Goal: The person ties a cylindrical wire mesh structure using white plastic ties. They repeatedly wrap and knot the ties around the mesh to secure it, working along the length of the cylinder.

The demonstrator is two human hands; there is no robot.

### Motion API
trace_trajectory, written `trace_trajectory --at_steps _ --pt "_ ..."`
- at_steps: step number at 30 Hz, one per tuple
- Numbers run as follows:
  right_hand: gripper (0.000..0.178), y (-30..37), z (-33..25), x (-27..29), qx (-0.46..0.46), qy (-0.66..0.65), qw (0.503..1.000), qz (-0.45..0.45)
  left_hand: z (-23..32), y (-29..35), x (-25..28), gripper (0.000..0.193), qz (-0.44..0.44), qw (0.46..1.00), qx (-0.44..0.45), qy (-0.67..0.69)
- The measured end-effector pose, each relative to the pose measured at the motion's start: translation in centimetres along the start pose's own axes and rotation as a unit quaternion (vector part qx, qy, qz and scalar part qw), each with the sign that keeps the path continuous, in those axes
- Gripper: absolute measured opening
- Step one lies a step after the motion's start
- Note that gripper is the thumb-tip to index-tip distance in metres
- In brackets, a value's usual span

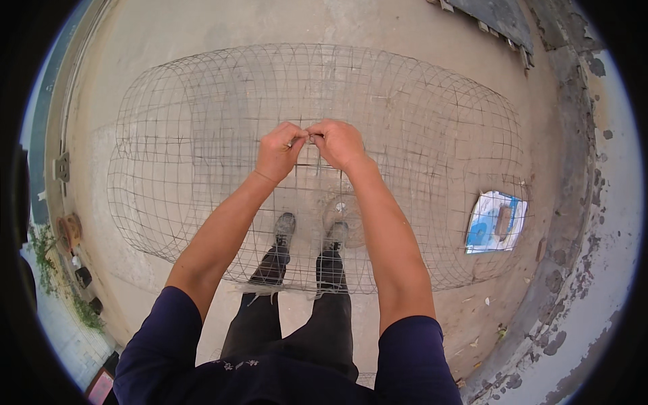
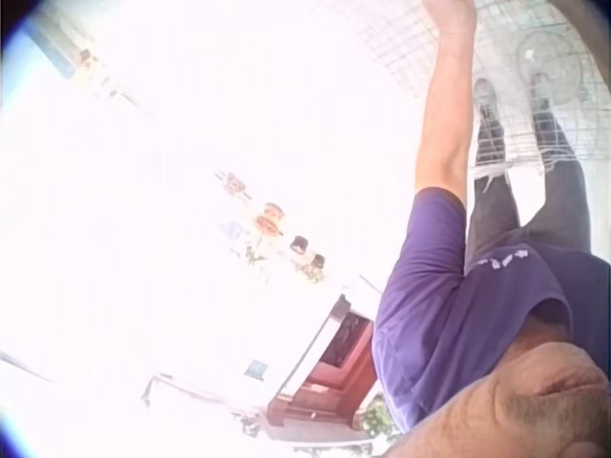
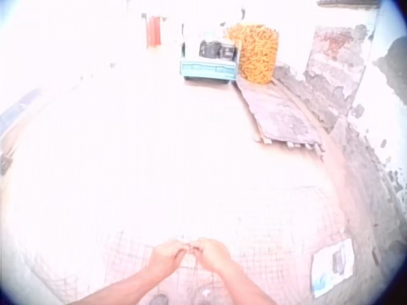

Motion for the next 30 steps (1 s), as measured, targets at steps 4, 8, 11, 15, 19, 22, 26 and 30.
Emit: trace_trajectory --at_steps 4,8,11,15,19,22,26,30 --pt "0.013 0.2 0.6 0.0 -0.019 -0.055 0.998 -0.021 -0.7 0.3 0.4 0.012 -0.004 1.0 0.026 -0.015" --pt "0.009 1.0 1.6 0.4 -0.05 -0.104 0.992 0.041 -0.1 0.8 0.6 0.011 -0.063 0.996 0.037 -0.054" --pt "0.007 1.3 -0.9 1.3 -0.016 0.045 0.992 0.118 1.2 0.3 1.3 0.019 -0.111 0.984 0.039 -0.132" --pt "0.008 1.4 0.0 3.1 -0.022 0.163 0.976 0.14 -1.4 1.7 1.4 0.02 -0.19 0.961 0.171 -0.106" --pt "0.011 0.9 -0.6 2.9 -0.036 0.228 0.966 0.114 -1.7 2.0 1.4 0.018 -0.214 0.955 0.164 -0.121" --pt "0.014 1.0 -0.4 2.2 -0.059 0.244 0.965 0.076 -2.5 2.8 1.7 0.012 -0.205 0.958 0.183 -0.08" --pt "0.015 3.8 0.3 4.1 -0.062 0.195 0.971 0.126 -1.5 3.2 6.7 0.024 -0.117 0.986 0.116 0.001" --pt "0.012 8.0 -3.3 3.9 -0.054 0.031 0.972 0.227 -3.1 7.7 15.0 0.027 -0.096 0.983 0.064 -0.144"
Point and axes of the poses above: each hand's wrist, its own y-axis away from the middle knuckle, its own x-axis out of the back of the hand, z = x × y, the point moved 10 cm from there along -y, towards the middle knuckle, and after that the axes turned 9 degrees about -x, right-handed, at the moved point
